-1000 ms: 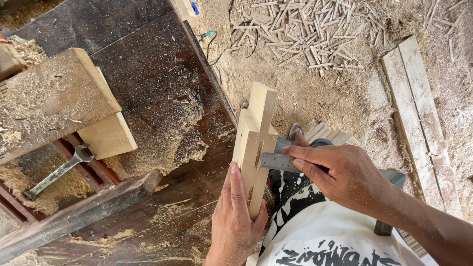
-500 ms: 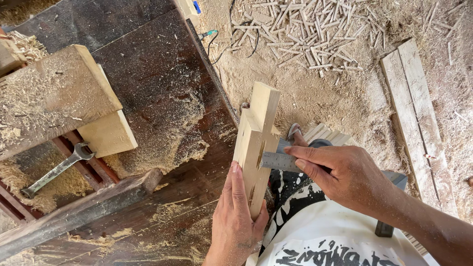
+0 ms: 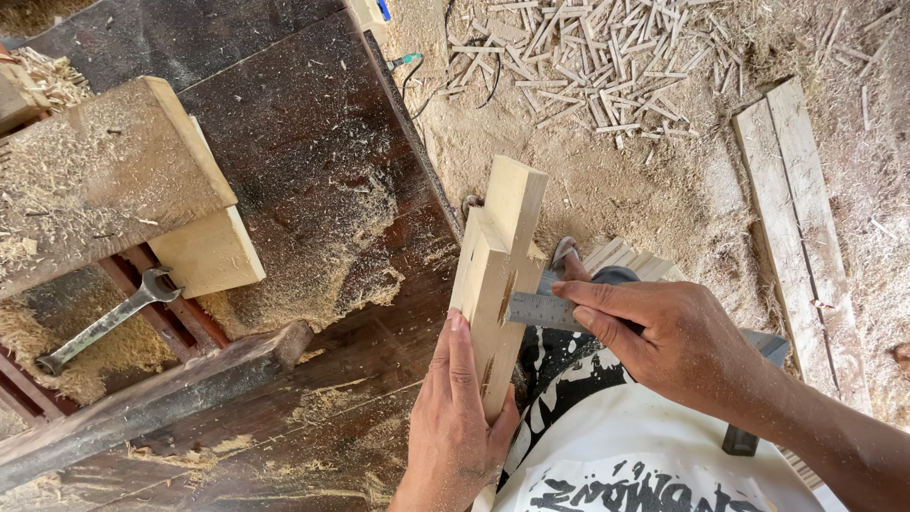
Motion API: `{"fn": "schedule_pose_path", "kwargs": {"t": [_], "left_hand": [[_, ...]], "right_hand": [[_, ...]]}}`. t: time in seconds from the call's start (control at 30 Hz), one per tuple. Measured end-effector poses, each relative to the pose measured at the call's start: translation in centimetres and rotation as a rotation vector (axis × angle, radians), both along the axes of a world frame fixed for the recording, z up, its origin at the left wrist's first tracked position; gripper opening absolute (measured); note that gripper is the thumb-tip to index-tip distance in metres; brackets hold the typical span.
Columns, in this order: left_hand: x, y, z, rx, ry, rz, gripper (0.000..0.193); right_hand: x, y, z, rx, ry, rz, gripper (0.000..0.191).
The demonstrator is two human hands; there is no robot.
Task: The person shapes a wooden plank using a manual mortising machine, repeatedly striking a chisel with a hammer to cut a notch. They measure the notch with a ruler and continue refining the cut.
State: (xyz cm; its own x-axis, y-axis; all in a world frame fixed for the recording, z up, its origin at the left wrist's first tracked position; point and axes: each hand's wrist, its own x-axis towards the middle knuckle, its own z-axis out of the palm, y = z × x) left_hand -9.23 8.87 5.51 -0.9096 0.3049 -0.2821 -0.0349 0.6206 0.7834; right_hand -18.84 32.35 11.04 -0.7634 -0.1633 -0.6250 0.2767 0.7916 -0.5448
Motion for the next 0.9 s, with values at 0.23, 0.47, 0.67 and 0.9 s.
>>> {"fn": "schedule_pose_path", "kwargs": {"t": [0.23, 0.47, 0.67, 0.9], "left_hand": [[-0.01, -0.08, 0.08, 0.001, 0.006, 0.002, 0.105], [-0.24, -0.07, 0.25, 0.003, 0.026, 0.005, 0.104], [-0.35, -0.13, 0.43, 0.02, 0.035, 0.007, 0.103], [-0.24, -0.07, 0.25, 0.011, 0.046, -0.001, 0.103]], "right_hand": [[-0.1, 0.1, -0.12, -0.034, 0.016, 0.038, 0.035], [-0.22, -0.02, 0.02, -0.021, -0.001, 0.036, 0.037], [-0.41, -0.11, 0.24, -0.033, 0.017, 0.037, 0.036], [-0.41, -0.23, 0.48, 0.067, -0.107, -0.005, 0.034]]}}
